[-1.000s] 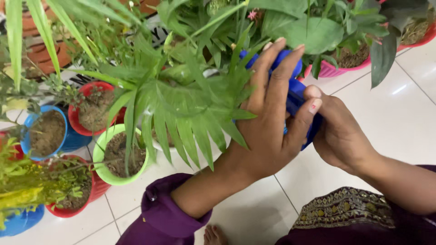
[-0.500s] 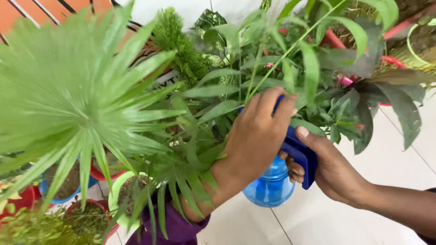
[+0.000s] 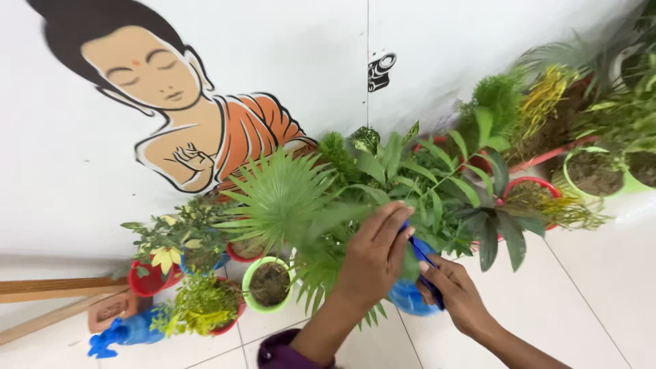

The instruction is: The person uses a blue spray bottle to mist water onto the leaves and soil of several potted plants arranged on a tiled floor. The person moves from plant to plant, spraying each one in turn.

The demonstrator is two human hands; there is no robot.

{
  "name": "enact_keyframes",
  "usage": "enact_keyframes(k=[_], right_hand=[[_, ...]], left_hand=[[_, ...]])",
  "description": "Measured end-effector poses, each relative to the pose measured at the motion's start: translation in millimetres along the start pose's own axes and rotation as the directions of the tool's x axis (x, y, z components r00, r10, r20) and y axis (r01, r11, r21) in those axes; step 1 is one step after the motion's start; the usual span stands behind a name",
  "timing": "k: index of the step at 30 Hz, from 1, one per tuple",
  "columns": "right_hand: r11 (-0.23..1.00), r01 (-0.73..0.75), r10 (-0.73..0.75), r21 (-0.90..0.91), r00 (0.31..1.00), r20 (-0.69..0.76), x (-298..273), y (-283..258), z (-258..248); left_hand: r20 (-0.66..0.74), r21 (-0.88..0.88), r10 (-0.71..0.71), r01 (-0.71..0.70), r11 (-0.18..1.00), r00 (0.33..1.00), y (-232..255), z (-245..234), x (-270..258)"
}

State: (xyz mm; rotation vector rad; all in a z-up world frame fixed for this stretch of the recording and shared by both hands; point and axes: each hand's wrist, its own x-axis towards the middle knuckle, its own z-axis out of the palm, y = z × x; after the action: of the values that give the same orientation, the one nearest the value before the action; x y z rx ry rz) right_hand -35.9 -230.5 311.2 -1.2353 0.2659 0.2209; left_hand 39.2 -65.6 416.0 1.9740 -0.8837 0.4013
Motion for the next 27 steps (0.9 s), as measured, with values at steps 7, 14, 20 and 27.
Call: enact_keyframes(k=[7,14,20,27], right_hand=[[0.993,-0.047,0.063,0.109,0.988,-0.139,-92,-69,49],[0.98,0.16,-0.158,-0.118,0.987,0.021,-163,-144,74],[0.994,-0.032,0.04,-0.101,0.997,0.073,-158,-163,102],[0.996,-0.052,0.053,-0.071,0.999,0.004,-145,-141,135]], left_hand=[[0.207,-0.056,-0.197,0.212,0.976,0.958,110,-46,7],[0.146,-0.01,-0.288,0.292,0.956,0.946,232,-105,46],[-0.216,-0.004,-0.235,0.24,0.971,0.948,284,-157,70],[-0.159,0.203,-0.174,0.205,0.957,0.972,228,-160,22]])
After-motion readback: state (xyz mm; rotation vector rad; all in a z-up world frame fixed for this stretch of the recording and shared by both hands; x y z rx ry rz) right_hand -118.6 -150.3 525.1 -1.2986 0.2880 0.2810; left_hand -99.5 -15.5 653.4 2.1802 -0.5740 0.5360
